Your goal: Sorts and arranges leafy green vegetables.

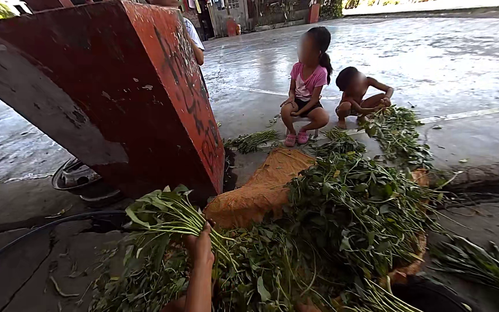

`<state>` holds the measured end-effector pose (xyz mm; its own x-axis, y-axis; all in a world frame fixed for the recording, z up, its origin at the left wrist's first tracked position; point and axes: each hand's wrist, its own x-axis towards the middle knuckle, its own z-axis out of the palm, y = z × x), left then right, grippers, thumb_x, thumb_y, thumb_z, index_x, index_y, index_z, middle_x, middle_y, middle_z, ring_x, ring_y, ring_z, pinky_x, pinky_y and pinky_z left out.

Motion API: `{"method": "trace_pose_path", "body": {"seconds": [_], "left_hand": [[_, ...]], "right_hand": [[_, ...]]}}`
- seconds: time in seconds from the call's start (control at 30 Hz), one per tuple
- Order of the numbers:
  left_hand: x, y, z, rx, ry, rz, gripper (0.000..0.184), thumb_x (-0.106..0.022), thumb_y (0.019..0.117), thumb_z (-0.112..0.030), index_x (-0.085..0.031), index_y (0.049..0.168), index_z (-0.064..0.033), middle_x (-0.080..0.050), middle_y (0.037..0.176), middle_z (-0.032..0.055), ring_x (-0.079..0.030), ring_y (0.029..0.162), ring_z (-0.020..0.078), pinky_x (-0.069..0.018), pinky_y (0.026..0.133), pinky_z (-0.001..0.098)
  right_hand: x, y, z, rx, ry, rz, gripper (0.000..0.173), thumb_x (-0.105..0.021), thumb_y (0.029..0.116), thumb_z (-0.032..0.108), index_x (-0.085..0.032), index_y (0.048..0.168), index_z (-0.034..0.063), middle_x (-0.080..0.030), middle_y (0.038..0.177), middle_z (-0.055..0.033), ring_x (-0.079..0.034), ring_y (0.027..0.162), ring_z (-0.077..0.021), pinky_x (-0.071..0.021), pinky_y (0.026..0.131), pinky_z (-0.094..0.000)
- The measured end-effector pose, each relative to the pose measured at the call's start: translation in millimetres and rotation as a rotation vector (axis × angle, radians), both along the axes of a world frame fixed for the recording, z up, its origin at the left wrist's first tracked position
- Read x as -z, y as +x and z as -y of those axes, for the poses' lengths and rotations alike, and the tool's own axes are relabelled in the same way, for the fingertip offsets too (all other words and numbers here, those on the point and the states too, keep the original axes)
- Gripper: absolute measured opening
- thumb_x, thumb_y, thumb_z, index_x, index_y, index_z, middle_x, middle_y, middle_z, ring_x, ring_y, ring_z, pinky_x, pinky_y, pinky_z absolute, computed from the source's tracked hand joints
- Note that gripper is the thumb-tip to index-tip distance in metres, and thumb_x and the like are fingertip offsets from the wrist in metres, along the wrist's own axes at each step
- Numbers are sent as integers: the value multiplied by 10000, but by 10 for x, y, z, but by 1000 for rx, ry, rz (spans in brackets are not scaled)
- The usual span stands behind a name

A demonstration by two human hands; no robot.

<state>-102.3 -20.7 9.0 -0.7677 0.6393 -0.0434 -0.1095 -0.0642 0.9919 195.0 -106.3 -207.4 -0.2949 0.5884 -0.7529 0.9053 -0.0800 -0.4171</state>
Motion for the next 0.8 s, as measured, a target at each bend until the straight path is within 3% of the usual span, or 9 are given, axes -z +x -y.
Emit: {"method": "trace_pose_path", "body": {"seconds": [0.03,0.17,0.33,0.4,0.47,0.57,0.63,0.7,0.8], "left_hand": [[27,31,15,72,-75,15,299,-566,983,81,-529,1280,76,-663,976,140,-668,806,146,-577,755,280],[202,104,49,329,-296,184,217,-573,973,88,-576,1189,61,-679,895,149,-680,740,201,-593,693,322],[289,187,93,442,-380,315,203,-569,915,127,-588,1104,56,-675,821,156,-672,678,227,-591,634,342],[307,191,78,441,-364,325,230,-582,893,132,-587,1111,58,-682,847,170,-678,688,237,-597,636,349],[311,202,48,444,-348,335,245,-615,887,129,-595,1121,58,-692,868,175,-686,704,243,-604,648,355],[317,279,-6,466,-347,330,273,-655,875,138,-594,1127,56,-699,867,170,-690,709,235,-602,664,351],[309,395,20,491,-370,331,284,-662,864,151,-594,1122,55,-698,864,160,-686,697,221,-600,650,335],[287,496,71,516,-388,322,299,-669,857,162,-587,1124,57,-697,871,153,-685,704,210,-600,659,329],[281,574,156,537,-379,288,286,-666,844,175,-589,1096,66,-700,847,145,-686,693,205,-602,662,329]], "right_hand": [[47,-62,20,70,32,1,632,-619,1002,397,-468,1531,85,-343,1572,-348,-434,1379,-551,-384,1080,-715],[304,-281,-145,347,143,-122,515,-577,1028,247,-504,1485,21,-298,1610,-311,-424,1407,-508,-410,1126,-610],[421,-284,-465,196,-27,0,637,-553,1042,298,-342,1599,73,-151,1696,-227,-324,1480,-497,-326,1160,-661],[533,-255,-626,215,-20,-69,620,-556,1049,305,-375,1565,14,-324,1627,-253,-415,1444,-451,-347,1177,-608],[550,-271,-749,393,114,-188,480,-614,1015,313,-607,1386,8,-605,1388,-261,-564,1318,-422,-415,1133,-588],[261,-355,-855,663,186,-343,373,-730,946,295,-735,1192,15,-704,1204,-245,-635,1202,-409,-449,1082,-572],[218,-358,-844,625,107,-346,440,-742,943,325,-694,1288,55,-627,1346,-261,-567,1298,-420,-420,1115,-572],[303,-386,-846,494,48,-280,592,-711,959,379,-562,1463,107,-400,1555,-303,-401,1436,-469,-345,1174,-597],[495,-503,-903,329,54,-176,670,-642,985,453,-459,1546,135,-313,1618,-286,-369,1463,-470,-338,1178,-614]]}}
